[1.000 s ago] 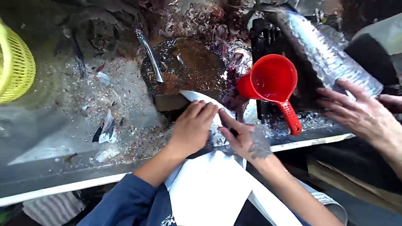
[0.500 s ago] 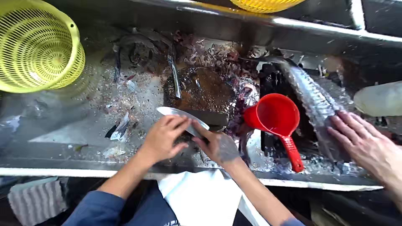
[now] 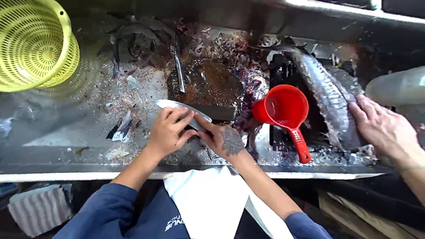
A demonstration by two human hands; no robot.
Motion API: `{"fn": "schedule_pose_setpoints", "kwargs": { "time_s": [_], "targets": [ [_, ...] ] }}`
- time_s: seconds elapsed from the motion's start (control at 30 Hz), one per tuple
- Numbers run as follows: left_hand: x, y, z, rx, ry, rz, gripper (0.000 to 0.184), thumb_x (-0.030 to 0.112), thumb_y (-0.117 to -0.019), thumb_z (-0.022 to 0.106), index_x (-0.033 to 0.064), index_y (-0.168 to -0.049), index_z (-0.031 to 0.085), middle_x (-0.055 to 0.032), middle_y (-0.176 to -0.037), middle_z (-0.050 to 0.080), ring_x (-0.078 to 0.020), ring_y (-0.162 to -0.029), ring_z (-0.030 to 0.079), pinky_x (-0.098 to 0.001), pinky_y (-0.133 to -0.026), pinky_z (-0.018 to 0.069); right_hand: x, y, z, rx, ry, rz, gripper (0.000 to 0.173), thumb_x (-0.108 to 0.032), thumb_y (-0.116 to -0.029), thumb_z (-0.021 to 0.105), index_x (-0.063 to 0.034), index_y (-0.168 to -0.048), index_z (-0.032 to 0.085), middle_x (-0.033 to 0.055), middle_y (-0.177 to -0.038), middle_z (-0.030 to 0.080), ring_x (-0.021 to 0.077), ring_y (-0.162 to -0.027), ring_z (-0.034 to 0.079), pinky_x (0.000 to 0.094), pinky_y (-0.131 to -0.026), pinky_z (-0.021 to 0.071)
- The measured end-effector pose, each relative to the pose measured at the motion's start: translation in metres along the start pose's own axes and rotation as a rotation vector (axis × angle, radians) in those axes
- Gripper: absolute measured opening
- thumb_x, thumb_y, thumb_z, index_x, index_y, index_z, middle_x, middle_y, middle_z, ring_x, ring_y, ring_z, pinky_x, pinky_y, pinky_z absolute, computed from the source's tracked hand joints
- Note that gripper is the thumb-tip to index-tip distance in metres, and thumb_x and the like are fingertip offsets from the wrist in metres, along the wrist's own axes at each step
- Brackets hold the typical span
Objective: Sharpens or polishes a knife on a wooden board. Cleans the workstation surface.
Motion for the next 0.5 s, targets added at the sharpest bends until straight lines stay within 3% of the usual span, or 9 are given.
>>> {"fn": "schedule_pose_setpoints", "kwargs": {
  "time_s": [0.07,0.13,0.2,0.27,0.33,0.4,0.5],
  "targets": [
    [0.033,-0.018,0.025,-0.065,0.034,0.051,0.056,0.064,-0.0971,0.054,0.0272,-0.136,0.068,-0.004,-0.14,0.065,-0.0275,-0.133,0.055,-0.0508,-0.117,0.038,0.023,0.034,-0.017,-0.007,0.028,0.177,0.05,-0.052,-0.1023,0.052,-0.0355,-0.15,0.056,0.0098,-0.092,0.077,0.0307,-0.076,0.073,0.0571,-0.067,0.0572],
    [0.072,-0.039,0.049,-0.175,0.109,0.118,0.057,0.064,-0.0987,0.052,0.0268,-0.139,0.066,-0.0022,-0.141,0.064,-0.0255,-0.136,0.053,-0.0495,-0.12,0.0357,0.052,0.071,-0.028,0.069,0.03,0.276,0.053,-0.051,-0.1025,0.052,-0.0267,-0.148,0.059,0.0094,-0.093,0.078,0.029,-0.073,0.073,0.0573,-0.066,0.0578],
    [0.096,-0.048,0.059,-0.237,0.172,0.136,0.056,0.059,-0.1004,0.052,0.0209,-0.139,0.066,-0.003,-0.139,0.065,-0.0254,-0.138,0.052,-0.0489,-0.124,0.0305,0.066,0.089,-0.029,0.112,0.028,0.287,0.054,-0.05,-0.1023,0.053,-0.0211,-0.148,0.06,0.0102,-0.087,0.076,0.0268,-0.067,0.07,0.0543,-0.063,0.056],
    [0.081,-0.044,0.047,-0.179,0.17,0.079,0.049,0.053,-0.099,0.059,0.0191,-0.133,0.069,-0.0009,-0.133,0.068,-0.0214,-0.133,0.056,-0.0461,-0.122,0.035,0.055,0.068,-0.014,0.097,0.002,0.216,0.053,-0.052,-0.1035,0.05,-0.0196,-0.144,0.063,0.0093,-0.084,0.075,0.0258,-0.067,0.07,0.053,-0.063,0.0576],
    [0.04,-0.024,0.023,-0.069,0.107,0.017,0.045,0.05,-0.0996,0.06,0.0205,-0.131,0.071,-0.0007,-0.133,0.069,-0.0206,-0.129,0.06,-0.0454,-0.115,0.0432,0.023,0.029,0.001,0.038,-0.004,0.132,0.051,-0.056,-0.1036,0.048,-0.0251,-0.141,0.064,0.0111,-0.085,0.075,0.0308,-0.075,0.073,0.0561,-0.068,0.0582],
    [0.012,-0.009,0.005,0.005,0.022,-0.023,0.047,0.052,-0.0987,0.06,0.0216,-0.133,0.07,-0.004,-0.133,0.068,-0.0249,-0.125,0.06,-0.0467,-0.109,0.0455,0.002,0.002,0.0,-0.066,-0.011,0.087,0.049,-0.053,-0.1044,0.048,-0.038,-0.151,0.053,0.0112,-0.089,0.075,0.0323,-0.08,0.072,0.0563,-0.073,0.0576],
    [0.031,-0.011,0.018,-0.019,-0.026,-0.017,0.06,0.063,-0.0946,0.059,0.0202,-0.135,0.069,-0.0089,-0.132,0.067,-0.0307,-0.123,0.059,-0.053,-0.108,0.0441,0.018,0.022,-0.015,-0.115,0.004,0.158,0.049,-0.055,-0.1039,0.049,-0.046,-0.152,0.048,0.0113,-0.094,0.075,0.0341,-0.084,0.072,0.0603,-0.075,0.0561]
  ]
}}
Point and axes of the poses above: each hand's wrist, its own y-axis away from the middle knuckle, its own z-axis out of the palm, x = y × z, the point moved 2 cm from there along -y, towards the middle knuckle
